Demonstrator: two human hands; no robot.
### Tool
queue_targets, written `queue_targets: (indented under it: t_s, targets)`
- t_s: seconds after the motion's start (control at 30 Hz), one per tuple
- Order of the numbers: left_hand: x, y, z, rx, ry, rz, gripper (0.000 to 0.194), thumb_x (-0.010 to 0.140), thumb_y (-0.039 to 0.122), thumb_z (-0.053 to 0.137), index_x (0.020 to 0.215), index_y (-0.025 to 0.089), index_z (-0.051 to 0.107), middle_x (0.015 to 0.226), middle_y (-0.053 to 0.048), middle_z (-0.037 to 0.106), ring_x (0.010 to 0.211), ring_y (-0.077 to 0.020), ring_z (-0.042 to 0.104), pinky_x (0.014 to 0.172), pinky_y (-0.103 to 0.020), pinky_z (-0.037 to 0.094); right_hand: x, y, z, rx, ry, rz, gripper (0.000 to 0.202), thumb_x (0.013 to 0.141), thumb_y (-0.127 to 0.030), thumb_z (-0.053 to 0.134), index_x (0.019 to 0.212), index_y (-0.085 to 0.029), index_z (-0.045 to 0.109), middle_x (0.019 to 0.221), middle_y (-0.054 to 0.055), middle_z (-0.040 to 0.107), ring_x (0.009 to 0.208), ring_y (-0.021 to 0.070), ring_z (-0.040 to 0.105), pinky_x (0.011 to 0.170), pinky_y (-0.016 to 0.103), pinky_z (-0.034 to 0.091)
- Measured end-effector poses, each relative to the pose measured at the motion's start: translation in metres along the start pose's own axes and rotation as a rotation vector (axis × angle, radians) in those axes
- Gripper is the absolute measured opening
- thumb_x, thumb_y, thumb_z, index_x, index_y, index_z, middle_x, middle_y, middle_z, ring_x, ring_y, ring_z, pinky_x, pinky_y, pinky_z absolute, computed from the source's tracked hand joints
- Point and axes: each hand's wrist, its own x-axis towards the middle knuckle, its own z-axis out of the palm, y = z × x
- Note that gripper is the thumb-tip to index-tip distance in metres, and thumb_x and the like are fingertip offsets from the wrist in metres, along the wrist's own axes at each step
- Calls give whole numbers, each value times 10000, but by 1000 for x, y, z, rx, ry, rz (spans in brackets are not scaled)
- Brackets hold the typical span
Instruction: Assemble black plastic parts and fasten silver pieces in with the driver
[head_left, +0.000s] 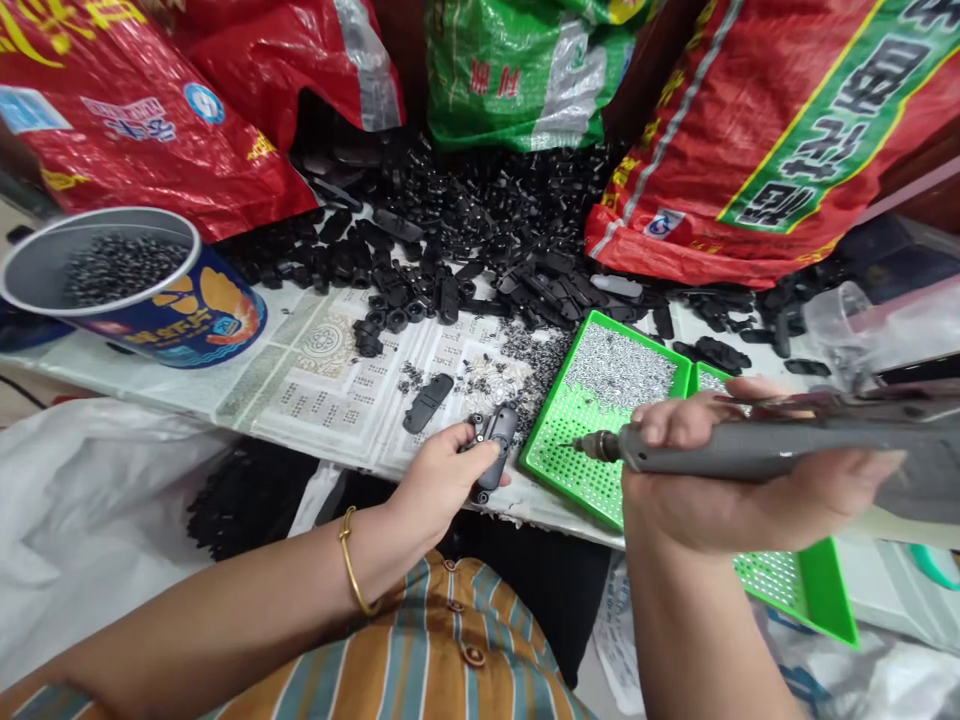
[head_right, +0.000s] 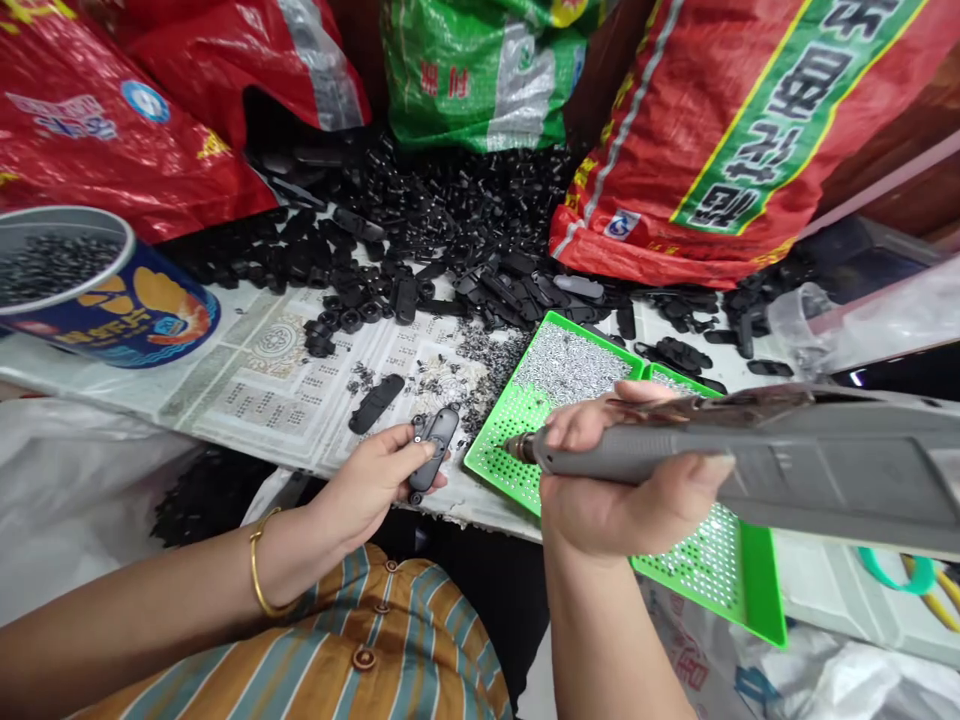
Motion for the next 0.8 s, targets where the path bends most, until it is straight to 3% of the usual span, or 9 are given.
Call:
queue_targets:
  t_s: [0.27, 0.63, 0.8]
  targets:
    - [-1, -1, 0, -30, -36, 50, 136, 716, 270, 578, 702, 164, 494, 609, 31, 520, 570, -108, 578, 517, -200, 409, -22, 1, 31, 95, -88, 145, 441, 661, -619, 521, 772, -193, 545, 388, -68, 473, 309, 117, 406, 360, 263, 313]
    - [2, -2, 1, -29, 1, 38, 120, 686, 264, 584, 721, 153, 557, 618, 21, 546, 555, -121, 601, 517, -215, 434, -25, 13, 34, 99, -121, 144, 406, 683, -584, 521, 774, -188, 542, 408, -69, 458, 325, 113, 421, 369, 262, 325]
    - [1, -3, 3, -40, 6, 45, 128, 685, 267, 589, 705, 149, 544, 603, 25, 538, 533, -108, 578, 512, -211, 422, -26, 14, 32, 125, -206, 140, 353, 691, -543, 536, 722, -192, 551, 416, -60, 467, 336, 121, 418, 356, 267, 334]
